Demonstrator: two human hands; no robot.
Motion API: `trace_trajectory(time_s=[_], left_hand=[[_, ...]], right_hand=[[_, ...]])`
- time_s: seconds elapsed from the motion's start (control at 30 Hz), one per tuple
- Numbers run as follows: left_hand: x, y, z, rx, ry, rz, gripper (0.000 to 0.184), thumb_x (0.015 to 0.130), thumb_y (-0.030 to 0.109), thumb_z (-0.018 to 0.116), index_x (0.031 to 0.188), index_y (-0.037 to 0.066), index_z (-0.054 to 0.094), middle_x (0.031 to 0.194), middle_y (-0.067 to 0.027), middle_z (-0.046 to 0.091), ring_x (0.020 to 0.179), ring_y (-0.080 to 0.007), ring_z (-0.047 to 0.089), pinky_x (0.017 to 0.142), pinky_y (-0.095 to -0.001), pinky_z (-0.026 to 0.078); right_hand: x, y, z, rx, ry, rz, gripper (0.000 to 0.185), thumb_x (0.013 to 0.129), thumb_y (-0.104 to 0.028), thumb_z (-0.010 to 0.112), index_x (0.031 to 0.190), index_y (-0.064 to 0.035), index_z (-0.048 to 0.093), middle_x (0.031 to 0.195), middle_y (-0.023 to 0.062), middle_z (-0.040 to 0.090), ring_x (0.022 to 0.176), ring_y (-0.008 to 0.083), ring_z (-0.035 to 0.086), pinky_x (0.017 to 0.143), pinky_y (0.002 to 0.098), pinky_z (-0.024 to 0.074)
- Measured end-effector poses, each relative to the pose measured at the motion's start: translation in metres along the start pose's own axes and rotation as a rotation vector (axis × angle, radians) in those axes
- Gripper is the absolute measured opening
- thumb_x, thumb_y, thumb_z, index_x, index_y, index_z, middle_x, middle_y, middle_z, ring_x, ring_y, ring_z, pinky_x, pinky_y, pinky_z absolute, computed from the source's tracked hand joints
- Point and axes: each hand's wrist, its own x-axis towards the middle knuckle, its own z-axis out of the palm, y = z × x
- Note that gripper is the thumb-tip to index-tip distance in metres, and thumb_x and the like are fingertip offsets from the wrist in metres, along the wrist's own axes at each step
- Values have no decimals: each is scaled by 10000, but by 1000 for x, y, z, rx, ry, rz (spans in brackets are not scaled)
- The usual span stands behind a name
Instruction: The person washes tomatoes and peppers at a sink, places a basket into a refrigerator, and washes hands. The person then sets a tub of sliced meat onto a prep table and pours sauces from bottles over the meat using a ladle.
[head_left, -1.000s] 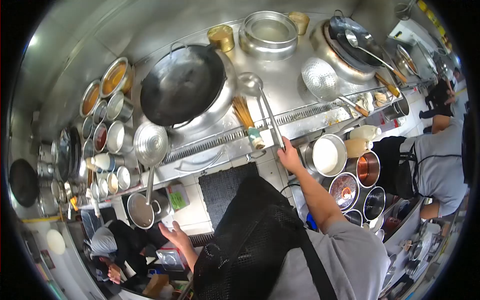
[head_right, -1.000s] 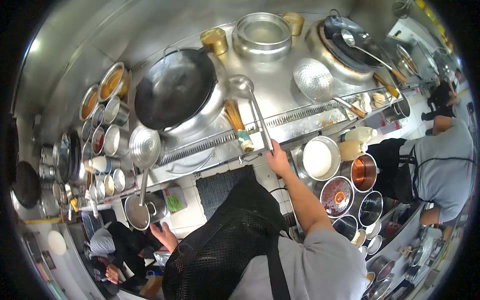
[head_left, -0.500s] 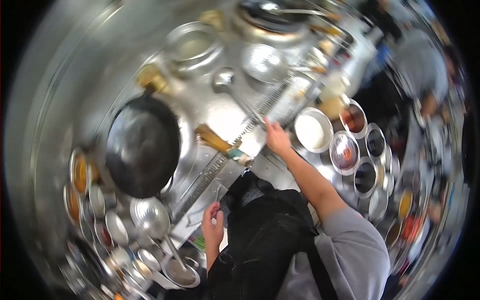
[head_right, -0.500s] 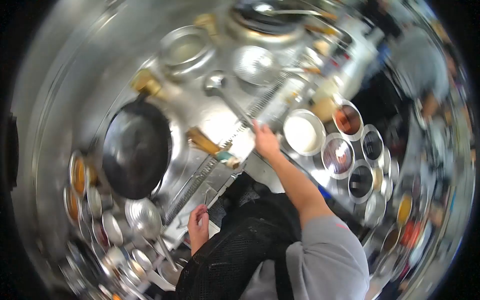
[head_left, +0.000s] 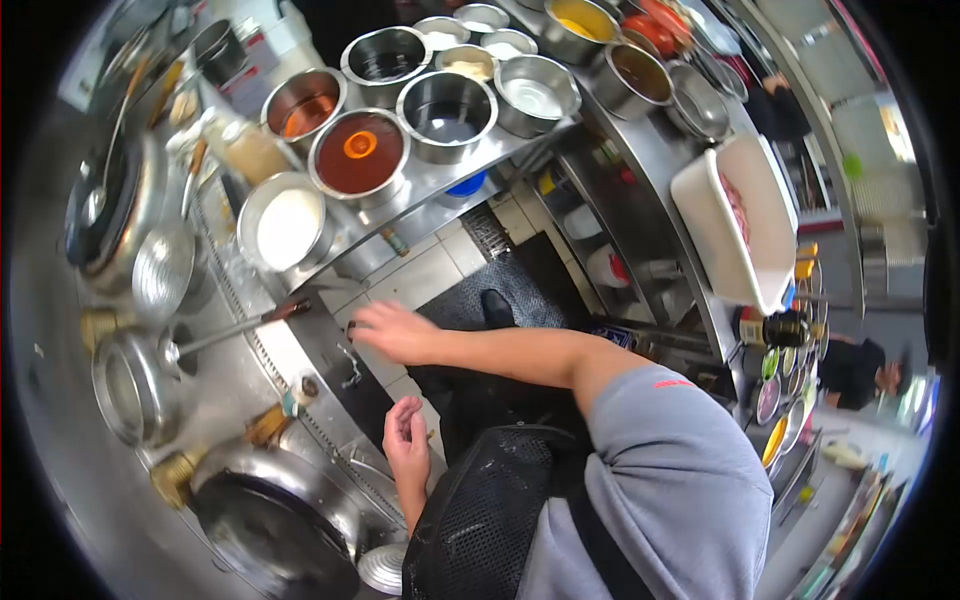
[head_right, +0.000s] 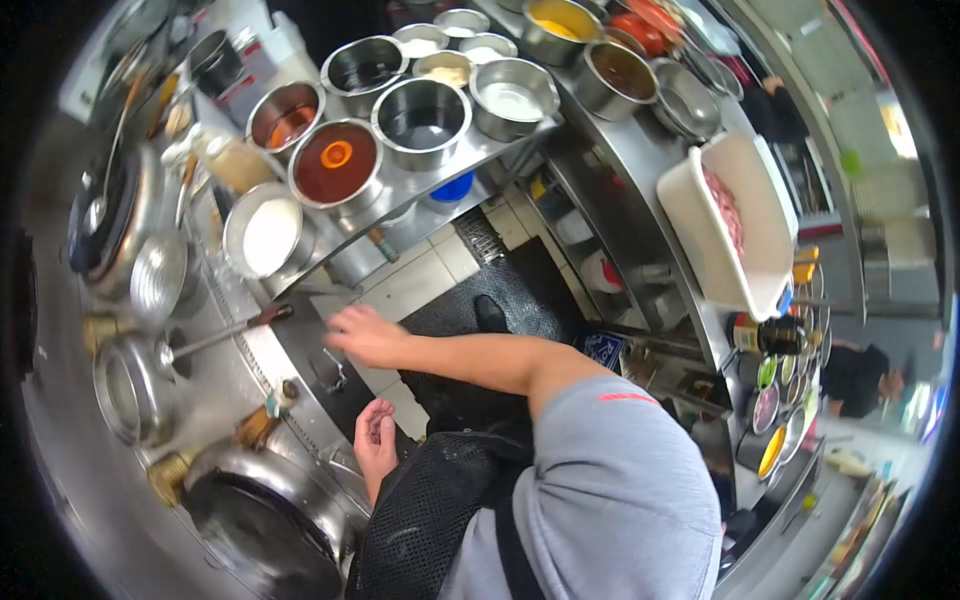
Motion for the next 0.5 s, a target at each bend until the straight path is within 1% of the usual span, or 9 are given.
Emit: trace_trajectory(time_s=[0.03, 0.07, 0.1, 0.13, 0.17, 0.23, 0.3, 0.37, 0.5], left_hand=[[14, 1, 10, 18, -29, 5, 323, 1058, 70, 609, 1364, -30, 591, 1304, -149, 685, 1213, -214, 659, 1031, -353, 521], [28, 2, 23, 37, -69, 20, 325, 1057, 74, 611, 1362, -35, 591, 1299, -156, 688, 1211, -222, 666, 1046, -363, 521], [43, 3, 36, 54, -104, 35, 326, 1057, 78, 614, 1361, -40, 590, 1295, -163, 691, 1208, -229, 674, 1060, -372, 521], [58, 2, 48, 106, -131, 44, 330, 1058, 83, 617, 1363, -40, 592, 1288, -170, 698, 1202, -238, 681, 1072, -374, 517], [72, 1, 63, 121, -143, 44, 330, 1058, 83, 617, 1363, -40, 592, 1288, -170, 698, 1202, -238, 681, 1072, -374, 517], [102, -4, 93, 160, -199, 43, 336, 1063, 85, 622, 1373, -40, 591, 1272, -143, 700, 1187, -210, 676, 1052, -346, 514], [138, -27, 123, 209, -245, 33, 357, 1062, 112, 637, 1388, -25, 589, 1291, -157, 700, 1190, -220, 679, 1053, -350, 519], [175, -58, 148, 285, -295, 97, 346, 1062, 113, 633, 1384, -5, 592, 1282, -152, 700, 1197, -220, 674, 1045, -350, 523], [248, -120, 191, 288, -268, 43, 325, 1067, 143, 633, 1340, -32, 607, 1253, -150, 710, 1187, -216, 677, 1042, -347, 521]], right_hand=[[-46, 24, -7, -53, -72, 160, 294, 871, -131, 666, 1161, -117, 708, 1260, 134, 598, 1253, 346, 561, 1044, 504, 468], [-94, 53, -19, -8, -223, 345, 249, 889, -151, 658, 1123, -105, 730, 1204, 138, 626, 1218, 347, 603, 1000, 487, 514], [-146, 82, -22, 14, -150, 448, 224, 889, -157, 661, 1090, -92, 737, 1130, 149, 644, 1135, 361, 635, 951, 490, 545], [-193, 101, -36, 48, -106, 571, 204, 902, -126, 636, 1069, -76, 743, 1100, 159, 644, 1096, 371, 644, 939, 490, 556], [-236, 116, -45, -18, -63, 697, 194, 913, -118, 624, 1052, -77, 753, 1111, 155, 664, 1110, 356, 645, 953, 474, 554], [-293, 136, -84, -32, -72, 822, 194, 917, -122, 626, 1049, -73, 760, 1110, 180, 691, 1122, 370, 657, 970, 472, 553], [-346, 173, -94, -61, -68, 956, 194, 931, -130, 636, 1066, -58, 755, 1093, 219, 703, 1101, 406, 672, 971, 488, 554], [-371, 203, -105, -10, -3, 1077, 189, 948, -119, 633, 1077, -42, 749, 1073, 237, 699, 1069, 430, 681, 963, 500, 555], [-369, 275, -96, 40, -19, 1049, 178, 964, -120, 643, 1081, -28, 740, 1085, 239, 698, 1070, 428, 679, 957, 501, 555]])
